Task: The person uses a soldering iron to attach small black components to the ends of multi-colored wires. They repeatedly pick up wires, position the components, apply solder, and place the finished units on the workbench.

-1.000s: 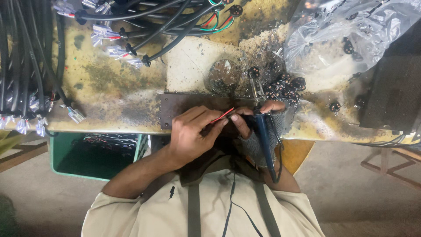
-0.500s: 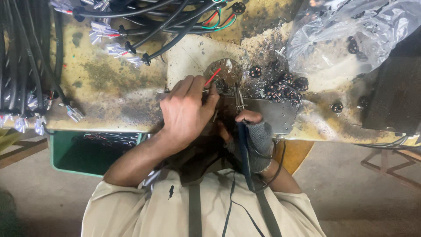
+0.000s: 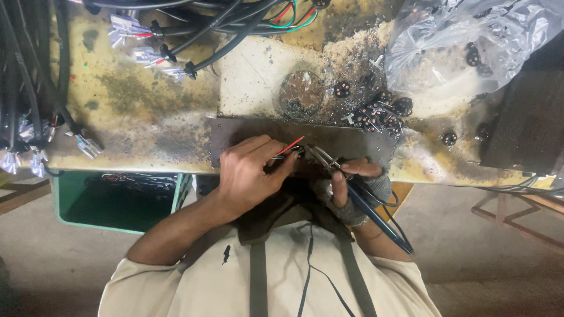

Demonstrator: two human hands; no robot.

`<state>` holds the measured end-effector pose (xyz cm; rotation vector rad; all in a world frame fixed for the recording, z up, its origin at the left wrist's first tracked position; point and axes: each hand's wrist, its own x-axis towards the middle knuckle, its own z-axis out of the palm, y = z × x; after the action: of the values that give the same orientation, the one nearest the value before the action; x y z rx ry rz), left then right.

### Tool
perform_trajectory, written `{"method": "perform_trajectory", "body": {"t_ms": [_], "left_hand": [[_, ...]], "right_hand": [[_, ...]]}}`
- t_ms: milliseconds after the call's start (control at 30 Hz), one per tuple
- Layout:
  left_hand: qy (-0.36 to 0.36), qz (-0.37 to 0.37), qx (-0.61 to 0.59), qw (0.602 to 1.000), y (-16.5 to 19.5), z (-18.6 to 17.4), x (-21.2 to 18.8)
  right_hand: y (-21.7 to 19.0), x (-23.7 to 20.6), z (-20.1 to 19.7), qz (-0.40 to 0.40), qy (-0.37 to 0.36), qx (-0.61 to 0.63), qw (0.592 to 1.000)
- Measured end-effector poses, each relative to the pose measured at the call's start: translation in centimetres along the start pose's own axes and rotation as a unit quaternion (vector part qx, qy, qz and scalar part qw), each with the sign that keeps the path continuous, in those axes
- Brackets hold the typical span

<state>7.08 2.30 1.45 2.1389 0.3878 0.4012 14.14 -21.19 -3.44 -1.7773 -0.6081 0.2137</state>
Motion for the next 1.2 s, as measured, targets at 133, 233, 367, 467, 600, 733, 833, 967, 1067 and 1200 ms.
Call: {"method": "perform_trajectory", "body": {"t_ms": [133,233,367,467,600,733,833,967,1067,1200], "left_hand": [[0.0,-0.006,0.005,1.0,0.2,0.1,0.1],[0.005,-0.015,0.009,1.0,0.4,0.2,0.1],[0.025,-0.005,0.034,0.999,0.5,0.4,-0.2],[0.025,-0.006,0.051,0.998,0.6,0.5,-0.3],[0.022,-0.013,0.062,0.998,0.7,0.5,-0.3],[0.022,-0.017,0.058,0.998,0.7,0.6,-0.1],[0.013,-0.018,0.052,0.998,0.6,0.6,0.1],[-0.002,-0.029,0.05,0.998,0.5,0.4,0.2],[-0.014,-0.038,0.045,0.998,0.5,0.3,0.3],[-0.016,-0.059,0.041,0.997,0.6,0.2,0.3]], "right_hand": [[1.7,-1.1,-0.7,0.069,0.016,-0.093,0.993],[2.6,-1.0,-0.7,-0.261,-0.134,-0.13,0.947],[2.3,-0.6,-0.1,-0.063,-0.035,-0.059,0.996],[1.1,0.1,-0.2,-0.166,-0.103,-0.089,0.977],[-0.4,1.2,-0.2,-0.071,-0.056,-0.035,0.995],[-0.6,2.0,0.2,-0.266,-0.151,-0.1,0.947],[-0.6,2.2,0.5,-0.156,-0.09,-0.068,0.981],[-0.9,2.1,0.3,-0.109,-0.083,-0.052,0.989],[-1.1,2.0,0.2,-0.151,-0.133,-0.066,0.977],[-0.9,1.7,0.4,-0.066,-0.066,0.001,0.996]]}}
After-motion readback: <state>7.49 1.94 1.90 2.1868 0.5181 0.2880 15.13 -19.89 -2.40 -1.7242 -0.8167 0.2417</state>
